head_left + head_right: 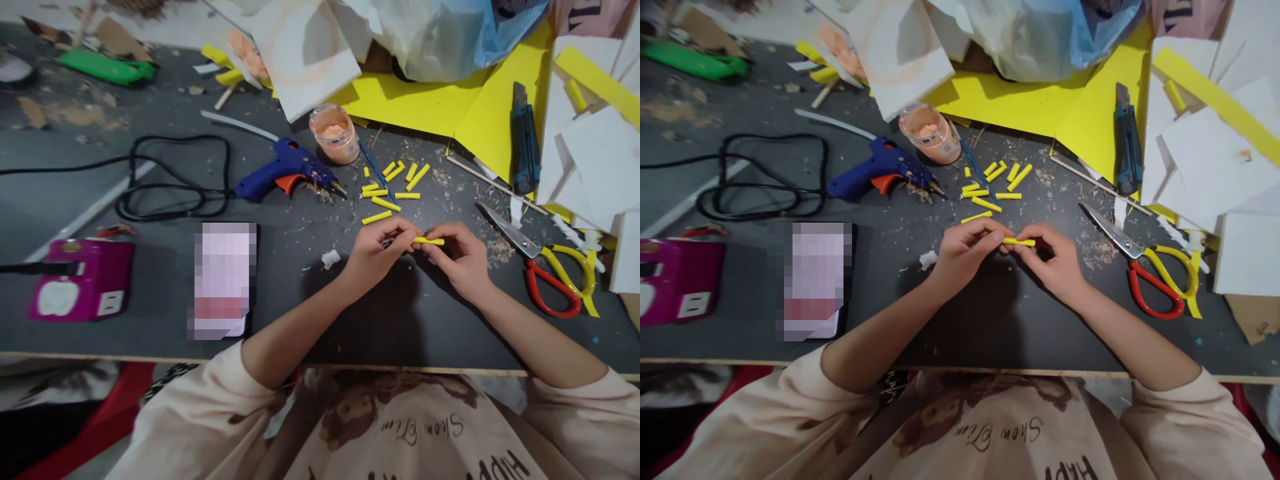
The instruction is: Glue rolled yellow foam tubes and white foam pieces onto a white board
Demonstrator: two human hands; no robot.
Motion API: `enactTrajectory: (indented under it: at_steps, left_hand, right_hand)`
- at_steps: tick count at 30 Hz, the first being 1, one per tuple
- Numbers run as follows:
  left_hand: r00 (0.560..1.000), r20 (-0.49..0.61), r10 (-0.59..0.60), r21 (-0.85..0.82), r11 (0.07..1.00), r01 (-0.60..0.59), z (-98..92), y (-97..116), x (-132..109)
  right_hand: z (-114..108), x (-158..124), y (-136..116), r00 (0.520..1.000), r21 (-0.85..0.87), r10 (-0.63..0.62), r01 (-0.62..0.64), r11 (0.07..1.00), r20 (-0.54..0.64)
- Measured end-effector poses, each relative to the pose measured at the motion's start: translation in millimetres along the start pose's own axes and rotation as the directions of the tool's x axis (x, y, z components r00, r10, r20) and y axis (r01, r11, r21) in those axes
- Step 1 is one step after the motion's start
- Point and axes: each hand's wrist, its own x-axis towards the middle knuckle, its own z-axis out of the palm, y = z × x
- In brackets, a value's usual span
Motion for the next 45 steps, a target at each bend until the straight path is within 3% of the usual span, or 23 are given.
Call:
enactTrajectory:
  at_steps: [5, 10, 13, 16, 19, 23, 30, 33, 38, 41, 45]
  left_hand:
    - [0.998, -0.064, -0.015, 0.069, 0.997, 0.019, 0.7, -1.4, -0.9]
    - [0.997, -0.078, 0.019, 0.111, 0.994, -0.01, -2.1, -0.6, -2.1]
    - [0.999, -0.033, 0.01, 0.023, 1.0, -0.009, -3.4, -0.2, -2.8]
    - [0.997, 0.008, -0.073, -0.108, 0.991, 0.074, -3.0, -2.2, -2.4]
    - [0.994, 0.001, -0.111, -0.119, 0.987, 0.11, -2.4, -4.3, -1.6]
    - [0.998, -0.06, 0.005, 0.084, 0.996, 0.0, -3.8, -3.8, -1.9]
    - [0.987, -0.04, 0.157, 0.325, 0.936, -0.135, -5.9, -1.5, -2.7]
    - [0.986, -0.035, 0.165, 0.319, 0.936, -0.146, -5.4, -0.8, -3.1]
    - [0.984, -0.14, 0.112, 0.135, 0.987, -0.093, -4.0, -2.2, -2.8]
    - [0.982, -0.117, 0.145, 0.212, 0.97, -0.118, -5.0, -3.1, -1.4]
    - [0.94, -0.027, 0.339, 0.409, 0.862, -0.299, -7.0, -4.5, 0.0]
  right_hand:
    - [0.4, 1.1, -1.0, 1.0, 0.022, 0.011, -0.011, 1.0, -0.004]
    - [-0.4, 1.1, 0.7, 0.995, 0.087, 0.098, -0.098, 0.991, 0.0]
    - [-0.9, 1.7, 0.0, 0.987, 0.157, 0.164, -0.162, 0.974, 0.003]
    - [-1.2, 3.0, -2.3, 0.982, 0.206, 0.191, -0.187, 0.961, 0.0]
    - [-1.1, 4.1, -4.1, 0.984, 0.202, 0.178, -0.175, 0.964, 0.0]
    - [-0.7, 4.2, -4.7, 0.983, 0.158, 0.18, -0.174, 0.972, -0.024]
    - [-0.7, 1.2, -3.6, 0.98, 0.173, 0.196, -0.19, 0.966, -0.021]
    - [-0.7, 1.2, -4.7, 0.982, 0.157, 0.184, -0.175, 0.972, -0.043]
    - [-0.3, 2.9, -5.9, 0.983, 0.168, 0.176, -0.164, 0.972, -0.055]
    - [-0.1, 3.7, -5.6, 0.981, 0.177, 0.185, -0.173, 0.969, -0.054]
    - [-0.4, 3.8, -5.2, 0.98, 0.18, 0.193, -0.182, 0.967, -0.046]
